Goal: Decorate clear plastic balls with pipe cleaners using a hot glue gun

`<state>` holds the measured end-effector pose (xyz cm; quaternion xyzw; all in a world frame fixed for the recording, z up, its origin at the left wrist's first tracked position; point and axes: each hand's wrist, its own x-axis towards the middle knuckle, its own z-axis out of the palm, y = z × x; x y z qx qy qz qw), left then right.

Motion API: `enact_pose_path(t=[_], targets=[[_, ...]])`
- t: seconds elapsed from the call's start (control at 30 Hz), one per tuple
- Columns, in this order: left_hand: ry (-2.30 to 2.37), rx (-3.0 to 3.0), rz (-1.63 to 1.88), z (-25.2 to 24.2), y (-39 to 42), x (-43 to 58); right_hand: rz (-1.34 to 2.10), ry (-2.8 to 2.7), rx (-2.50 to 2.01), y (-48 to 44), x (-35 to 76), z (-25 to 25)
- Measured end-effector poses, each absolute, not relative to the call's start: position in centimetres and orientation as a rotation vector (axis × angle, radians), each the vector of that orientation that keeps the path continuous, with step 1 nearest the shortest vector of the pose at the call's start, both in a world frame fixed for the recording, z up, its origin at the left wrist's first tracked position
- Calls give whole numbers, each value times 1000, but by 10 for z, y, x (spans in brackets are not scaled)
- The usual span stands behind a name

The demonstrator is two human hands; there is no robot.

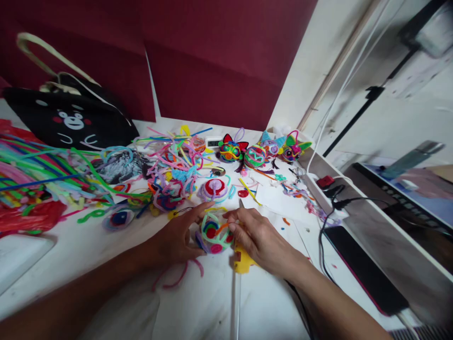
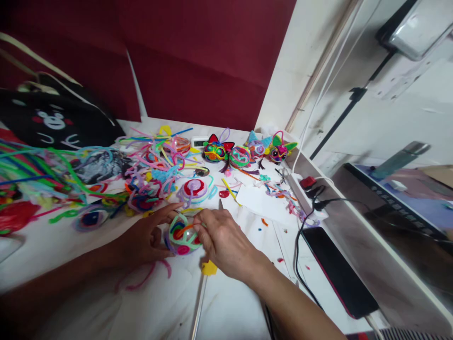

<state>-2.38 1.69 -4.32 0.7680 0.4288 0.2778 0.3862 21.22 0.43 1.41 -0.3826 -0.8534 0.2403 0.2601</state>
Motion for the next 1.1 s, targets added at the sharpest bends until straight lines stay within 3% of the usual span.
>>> enact_pose_path(t=[0.23,0.73,1.1], targets=[[924,1520,721,-37,15,-21,675,-2290,-1045,6,211,13],[627,1174,765,-34,17,-23,647,-2294,-1063,7,212,10],[868,982,880,-20,9,-12,575,-2277,-1065,10,213,10]])
